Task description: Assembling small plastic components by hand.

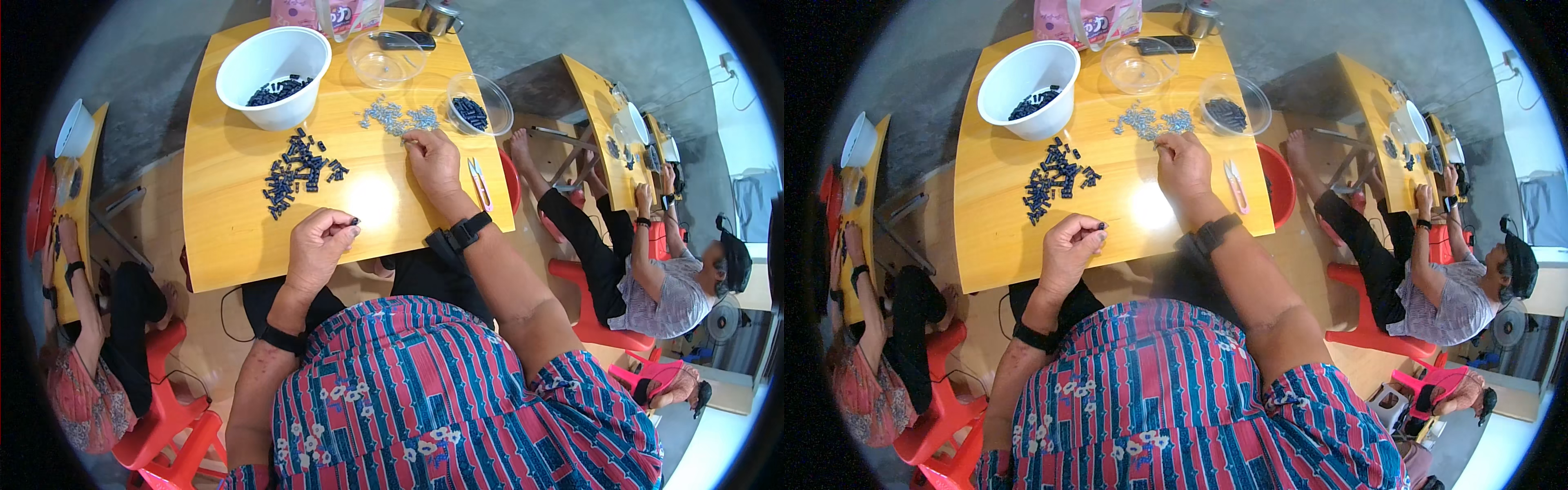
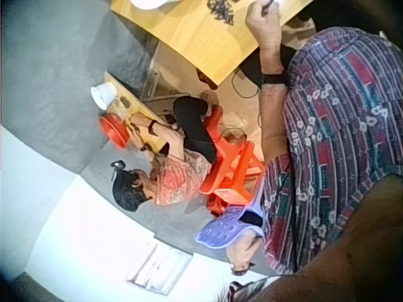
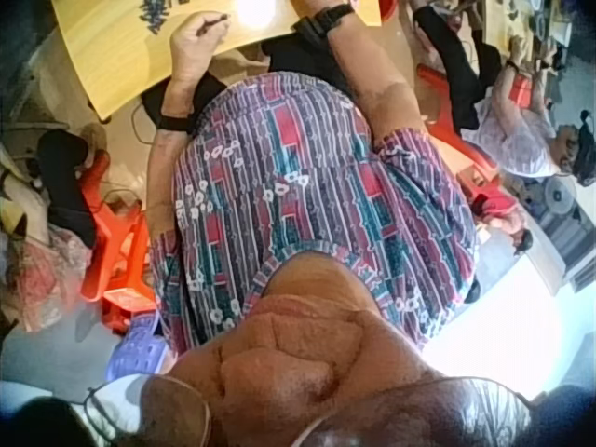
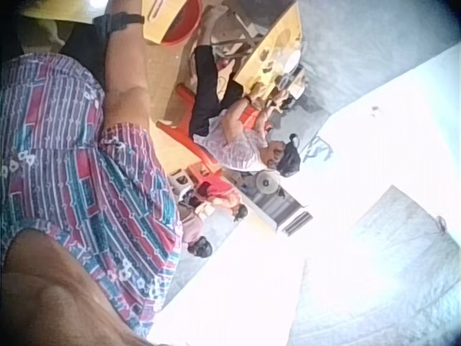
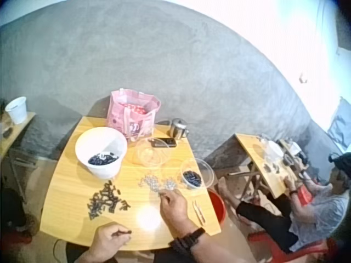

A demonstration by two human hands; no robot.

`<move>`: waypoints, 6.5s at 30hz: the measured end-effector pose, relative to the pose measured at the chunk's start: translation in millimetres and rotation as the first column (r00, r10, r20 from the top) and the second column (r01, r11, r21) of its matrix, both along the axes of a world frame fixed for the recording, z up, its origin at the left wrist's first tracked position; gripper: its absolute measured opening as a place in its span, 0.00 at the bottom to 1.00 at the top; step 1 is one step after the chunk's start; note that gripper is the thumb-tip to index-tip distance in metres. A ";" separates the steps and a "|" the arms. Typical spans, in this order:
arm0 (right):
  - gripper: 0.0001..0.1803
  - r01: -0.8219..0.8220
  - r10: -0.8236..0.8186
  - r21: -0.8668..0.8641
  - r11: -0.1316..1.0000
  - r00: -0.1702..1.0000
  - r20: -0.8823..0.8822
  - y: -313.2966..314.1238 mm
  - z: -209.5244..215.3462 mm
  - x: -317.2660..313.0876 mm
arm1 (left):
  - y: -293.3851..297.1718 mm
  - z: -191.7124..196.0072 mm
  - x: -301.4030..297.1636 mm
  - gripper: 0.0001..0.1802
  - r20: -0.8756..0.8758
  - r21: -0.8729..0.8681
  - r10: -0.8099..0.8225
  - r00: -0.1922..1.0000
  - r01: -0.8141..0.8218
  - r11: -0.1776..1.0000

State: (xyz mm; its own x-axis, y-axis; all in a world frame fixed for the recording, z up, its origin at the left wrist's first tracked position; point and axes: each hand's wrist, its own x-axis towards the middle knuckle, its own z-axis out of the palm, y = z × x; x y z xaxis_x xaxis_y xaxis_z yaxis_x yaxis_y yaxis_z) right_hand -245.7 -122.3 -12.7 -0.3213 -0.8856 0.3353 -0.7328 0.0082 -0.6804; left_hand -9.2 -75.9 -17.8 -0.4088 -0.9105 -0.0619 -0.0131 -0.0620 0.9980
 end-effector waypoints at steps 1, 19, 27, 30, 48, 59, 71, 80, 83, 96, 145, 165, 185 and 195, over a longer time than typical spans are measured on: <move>0.06 0.001 -0.001 0.002 1.000 1.000 -0.029 -0.8 -0.5 -1.1 | -0.2 -0.7 -0.1 0.03 0.007 -0.013 -0.004 1.000 0.004 1.000; 0.06 -0.088 0.086 -0.024 0.996 0.994 -0.068 3.3 3.8 0.0 | 0.4 -1.8 0.5 0.03 0.010 -0.046 0.000 1.000 0.000 0.999; 0.03 -0.104 0.102 -0.005 0.995 0.983 -0.151 1.7 -2.1 -2.5 | 0.3 -2.1 -0.5 0.03 0.025 -0.040 0.011 1.000 -0.010 0.999; 0.03 -0.093 0.091 0.002 0.996 0.973 -0.212 1.9 -5.7 -2.2 | 1.0 -1.2 -0.2 0.03 0.031 -0.033 0.015 0.999 -0.014 0.999; 0.02 -0.235 0.243 -0.151 0.960 0.969 0.036 5.2 -3.6 -9.2 | -28.8 22.1 -36.7 0.07 -0.228 0.277 -0.057 0.972 0.120 0.953; 0.03 -0.260 0.269 -0.148 0.954 0.962 0.045 4.7 -2.7 -8.8 | -60.9 10.2 -71.1 0.11 -0.425 0.499 0.026 0.905 0.211 0.840; 0.02 -0.261 0.268 -0.124 0.957 0.963 0.038 5.3 -2.6 -8.7 | -62.8 6.6 -75.2 0.08 -0.459 0.515 0.158 0.874 0.117 0.849; 0.04 -0.282 0.292 -0.162 0.945 0.956 0.035 5.3 -5.6 -10.9 | -58.4 8.8 -87.3 0.10 -0.284 0.449 0.125 0.951 0.017 0.894; 0.03 -0.282 0.293 -0.172 0.944 0.955 0.046 6.4 -5.4 -10.7 | -54.2 16.7 -101.6 0.08 -0.097 0.375 0.148 0.984 -0.102 0.922; 0.03 -0.288 0.307 -0.204 0.936 0.949 0.066 10.1 1.1 -9.0 | -56.4 16.7 -111.7 0.09 0.002 0.356 0.246 0.969 -0.231 0.906; 0.05 -0.306 0.320 -0.093 0.947 0.913 0.253 7.9 -3.0 -12.2 | -56.4 8.0 -105.2 0.04 -0.038 0.301 0.213 0.976 -0.192 0.934; 0.04 -0.298 0.317 -0.109 0.948 0.906 0.280 12.0 -0.6 -10.7 | -56.0 11.8 -107.1 0.05 0.050 0.234 0.176 0.983 -0.183 0.955; 0.04 -0.295 0.330 -0.182 0.938 0.920 0.210 14.0 -0.7 -9.1 | -56.9 11.0 -101.7 0.05 -0.057 0.333 0.162 0.985 -0.134 0.933; 0.03 -0.314 0.341 -0.186 0.931 0.930 0.136 12.7 -1.4 -10.2 | -56.0 10.5 -103.8 0.05 -0.068 0.305 0.172 0.983 -0.144 0.941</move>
